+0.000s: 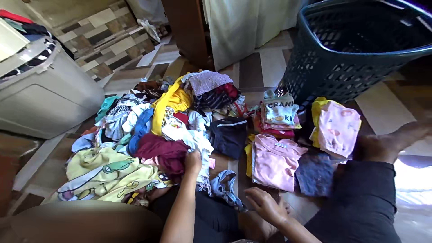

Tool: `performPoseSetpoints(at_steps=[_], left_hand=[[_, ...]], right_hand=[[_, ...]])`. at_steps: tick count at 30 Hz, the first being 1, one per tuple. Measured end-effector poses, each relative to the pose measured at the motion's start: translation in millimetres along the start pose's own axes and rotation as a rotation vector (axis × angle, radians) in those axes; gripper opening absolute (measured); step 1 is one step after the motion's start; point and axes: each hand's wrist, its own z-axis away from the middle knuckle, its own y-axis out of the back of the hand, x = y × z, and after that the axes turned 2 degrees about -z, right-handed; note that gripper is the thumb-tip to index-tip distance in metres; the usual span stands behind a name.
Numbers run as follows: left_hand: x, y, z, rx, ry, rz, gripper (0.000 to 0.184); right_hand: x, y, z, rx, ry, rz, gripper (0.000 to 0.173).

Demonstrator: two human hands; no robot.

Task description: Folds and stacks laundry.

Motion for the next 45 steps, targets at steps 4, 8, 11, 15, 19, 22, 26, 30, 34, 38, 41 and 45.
performPoseSetpoints(at_steps=[4,8,11,15,19,22,26,30,34,38,41,45], left_hand=[[34,-24,42,-0.211,-0.237,0.237,0.032],[74,-32,101,-0.266,-0.462,0.562,0.027],[95,-29,134,-0.382,-0.657,0.861,0.023],[102,3,144,-0.207,-0.868,1.068,0.020],[78,52,130,0.034,-0.809,1.305,0.024],[59,78,119,0.143,-0.788,1.483,0.032],[51,94,114,0.165,-0.835,1.902,0.054],[54,91,114,-0.121,-0.972,2.208,0.053],[67,91,127,-0.491,-1.096,2.370,0.045],[76,98,139,-0.717,-1.229,2.296,0.045],[65,95,127,-0.851,-1.303,2.113,0.051],[50,99,120,-0.670,-1.257,2.027,0.045]], right_hand=[[7,-13,0,-0.085,-0.071,-0.078,0.040],[12,-9,-3,0.088,-0.087,-0.121,0.074],[5,-5,-2,0.169,0.020,-0.106,0.045],[-8,17,-6,0.238,-0.029,-0.358,0.029],[-37,47,-4,0.347,0.045,-0.733,0.027],[-51,62,-4,0.315,0.148,-0.732,0.023],[-62,74,-2,-0.058,0.127,-0.109,0.031],[-74,56,-3,-0.033,0.146,-0.021,0.069],[-86,37,-10,0.060,0.040,-0.578,0.077],[-85,11,-11,-0.068,-0.149,-1.221,0.082],[-92,12,-8,-0.054,-0.152,-1.444,0.044],[-106,47,-8,0.253,-0.120,-1.265,0.018]])
